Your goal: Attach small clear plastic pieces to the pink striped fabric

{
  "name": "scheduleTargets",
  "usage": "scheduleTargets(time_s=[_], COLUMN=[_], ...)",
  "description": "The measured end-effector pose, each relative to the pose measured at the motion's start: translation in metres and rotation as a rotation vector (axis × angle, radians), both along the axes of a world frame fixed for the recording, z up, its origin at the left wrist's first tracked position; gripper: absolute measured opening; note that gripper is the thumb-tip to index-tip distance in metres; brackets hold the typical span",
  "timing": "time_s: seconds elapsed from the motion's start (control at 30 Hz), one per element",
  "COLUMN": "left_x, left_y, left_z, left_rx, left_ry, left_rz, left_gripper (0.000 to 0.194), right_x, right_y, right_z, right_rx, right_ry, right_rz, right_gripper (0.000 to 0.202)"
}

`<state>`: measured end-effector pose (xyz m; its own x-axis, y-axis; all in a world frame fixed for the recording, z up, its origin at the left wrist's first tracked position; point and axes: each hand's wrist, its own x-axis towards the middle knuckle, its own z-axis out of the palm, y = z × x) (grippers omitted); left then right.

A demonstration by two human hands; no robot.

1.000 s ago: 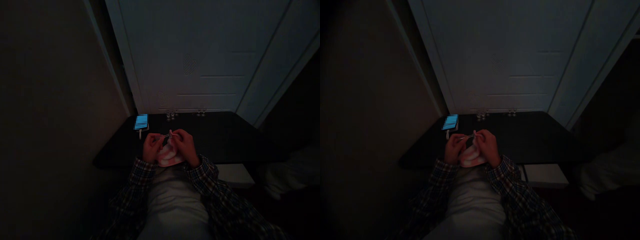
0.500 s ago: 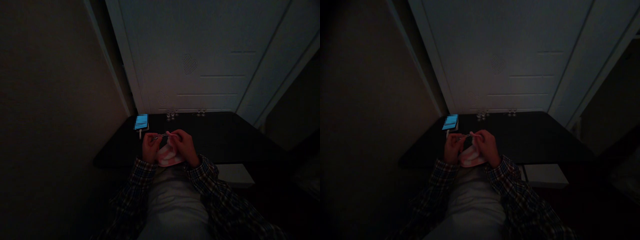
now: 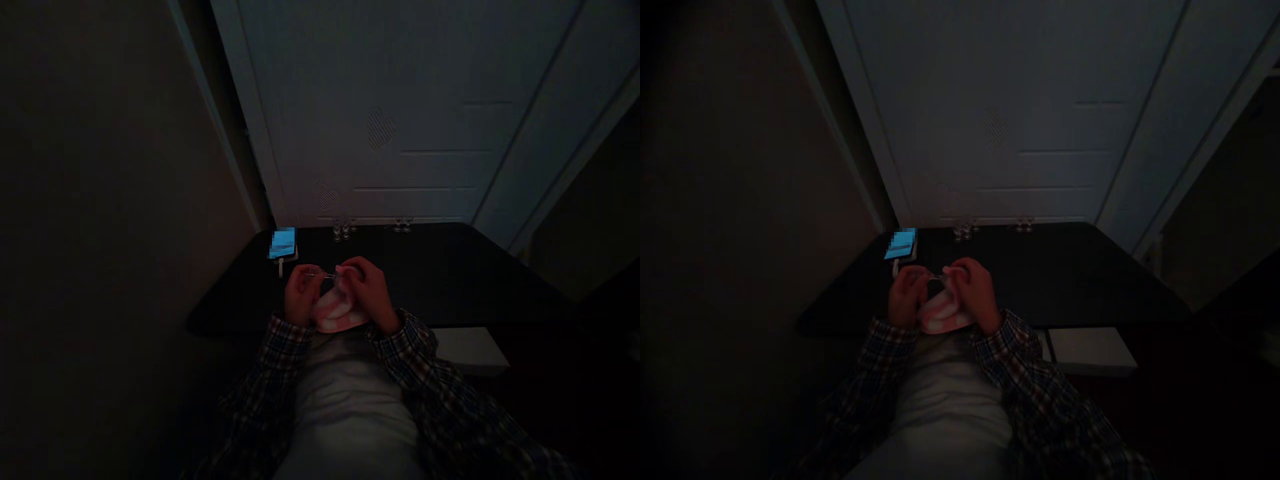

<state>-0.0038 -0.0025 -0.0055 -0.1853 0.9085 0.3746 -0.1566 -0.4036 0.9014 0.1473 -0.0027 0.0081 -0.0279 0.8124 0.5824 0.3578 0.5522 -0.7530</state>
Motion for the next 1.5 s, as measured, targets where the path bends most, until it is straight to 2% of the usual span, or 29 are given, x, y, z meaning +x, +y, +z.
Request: scheduleTargets(time_s=[0.2,0.4,0.53,0.67,0.93,1.1,1.23,1.37,1.5], left_x=[0.0005,0.001,-0.0009,-0.0031,-0.0012,-0.0012,-0.0018,-0.0017,-0.0015], left_y=[0.0014,0.0019,0.0034,0.0036,-0.0008,-0.0023,-0.0013,-0.0004,-0.0005], left_z=[-0.0005,0.0005,0.0002,-0.0002,0.0027,0.0041,0.0031,0.0023,0.0013], left_rx=[-0.038,-0.075,-0.081,-0.099,-0.14,-0.148,-0.116,-0.088,-0.069], left_ry=[-0.023,-0.058,-0.134,-0.185,-0.061,0.095,0.167,0.17,0.158], left_rz=[0.022,0.024,-0.028,-0.093,-0.137,-0.068,-0.037,-0.024,-0.029], left_gripper=[0.026,0.028,0.032,0.034,0.038,0.032,0.033,0.033,0.031], right_x=[-0.0006,-0.0012,-0.0018,-0.0019,-0.0004,-0.001,-0.0023,-0.0031,-0.0035], right_y=[0.0002,-0.0002,0.0013,0.0022,0.0027,0.001,0.0003,-0.0002,-0.0014], right_z=[0.0006,0.0018,-0.0007,-0.0027,-0.0026,-0.0014,0.0007,0.0031,0.0041], right_rx=[0.041,0.088,0.082,0.077,0.058,0.041,0.078,0.1,0.104], right_ry=[0.005,-0.024,-0.07,-0.075,0.03,0.077,0.025,-0.063,-0.059], right_rz=[-0.034,0.037,0.135,0.141,0.008,-0.066,-0.025,0.054,0.076], right_gripper=[0.016,0.014,0.015,0.015,0.02,0.019,0.013,0.01,0.01])
